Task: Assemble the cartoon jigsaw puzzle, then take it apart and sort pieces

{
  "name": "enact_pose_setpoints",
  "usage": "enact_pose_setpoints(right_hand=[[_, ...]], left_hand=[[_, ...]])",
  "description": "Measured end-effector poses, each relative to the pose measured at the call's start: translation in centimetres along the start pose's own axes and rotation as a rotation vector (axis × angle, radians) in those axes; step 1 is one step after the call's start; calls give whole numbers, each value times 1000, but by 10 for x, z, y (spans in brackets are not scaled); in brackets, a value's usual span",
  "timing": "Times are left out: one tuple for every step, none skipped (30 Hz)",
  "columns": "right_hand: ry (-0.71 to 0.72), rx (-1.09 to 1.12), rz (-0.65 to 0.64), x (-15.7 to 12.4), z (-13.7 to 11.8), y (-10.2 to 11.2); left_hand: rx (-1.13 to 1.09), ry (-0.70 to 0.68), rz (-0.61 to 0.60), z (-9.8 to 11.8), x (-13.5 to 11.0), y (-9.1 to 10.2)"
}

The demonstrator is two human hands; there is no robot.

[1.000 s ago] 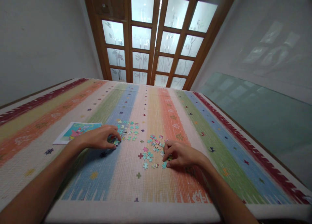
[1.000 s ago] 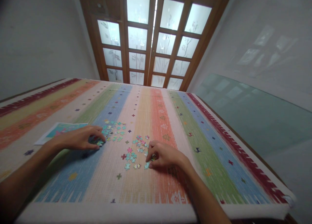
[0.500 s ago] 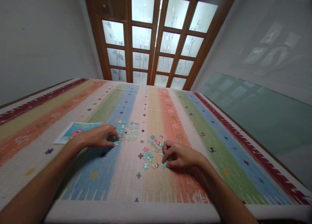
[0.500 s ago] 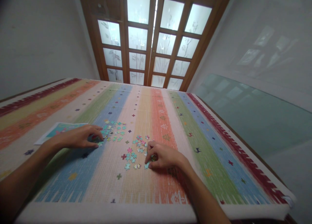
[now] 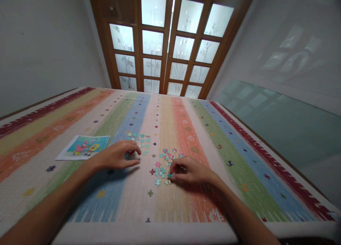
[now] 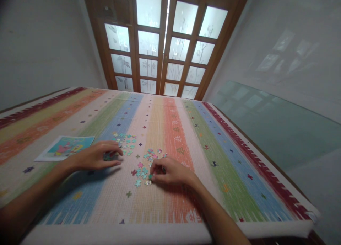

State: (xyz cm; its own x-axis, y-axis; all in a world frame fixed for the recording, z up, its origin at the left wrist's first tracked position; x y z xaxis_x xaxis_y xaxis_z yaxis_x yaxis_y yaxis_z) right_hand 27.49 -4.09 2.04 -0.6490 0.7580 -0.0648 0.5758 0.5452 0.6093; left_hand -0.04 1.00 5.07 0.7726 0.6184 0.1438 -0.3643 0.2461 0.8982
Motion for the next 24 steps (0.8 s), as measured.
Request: enact_pose_setpoints(right_hand=[[14,29,27,1,-2,-2],[27,64,48,2,-3,-3],[39,103,62,3,-4,-5],[49,142,72,4,-5,-7],[60,178,80,5,-6,-9],[70,209,87,6,-6,-10],[78,237,96,6,-7,-11],[82,264,105,6,-7,-12],[83,290,116,6,-7,-13],[79,312,123,6,-8,-14],[74,330,127,6,-8,-15],[66,342,131,6,-9,-15],[58,348,135,6,-9,-16],[49,348,139,6,-10,-17],[41,344,142,7,-10,-18],[33,339,141,7,-10,-18],[25,328,139,7,-11,-19],[19,313,131,7,-11,-19],[16,293,124,8,-12,-19],[16,270,122,8,-12,-19],[22,245,126,8,-13,-18],[34,219,140,8,-14,-16],[50,195,165,7,-14,-13],[66,173,199,7,-15,-10]], left_hand=[[-28,-60,48,10,3,-5],[-50,-131,91,21,6,-10],[-61,-185,119,31,8,-17],[-55,-232,137,41,10,-24],[-44,-280,169,50,11,-29],[-37,-320,182,58,11,-35],[-28,-353,210,65,11,-39],[-12,-364,224,69,12,-43],[1,-372,240,73,11,-46],[15,-372,257,75,11,-48],[30,-365,265,75,11,-50],[43,-355,268,75,11,-51],[56,-340,262,74,10,-51],[69,-320,250,73,11,-52],[79,-300,231,72,11,-53],[85,-279,212,70,11,-54],[88,-262,195,69,11,-55],[87,-252,182,69,11,-56],[83,-247,167,68,11,-56],[75,-246,152,68,11,-56],[65,-245,141,67,11,-55],[52,-243,132,65,11,-52],[38,-239,124,62,11,-49],[23,-230,128,58,10,-45]])
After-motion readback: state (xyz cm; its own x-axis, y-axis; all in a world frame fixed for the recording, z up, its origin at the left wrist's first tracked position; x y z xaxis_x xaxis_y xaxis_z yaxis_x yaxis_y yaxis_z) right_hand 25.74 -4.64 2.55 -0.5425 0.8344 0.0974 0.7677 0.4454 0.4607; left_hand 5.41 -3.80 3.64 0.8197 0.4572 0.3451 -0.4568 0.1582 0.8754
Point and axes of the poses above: each hand's wrist, its own x-axis towards the middle knuckle, its own y-axis out of the back of the hand, z = x × y, the point moved 4 cm from there along x, towards the middle knuckle, and after that the axes turned 1 degree about y, right-handed, at the moved point
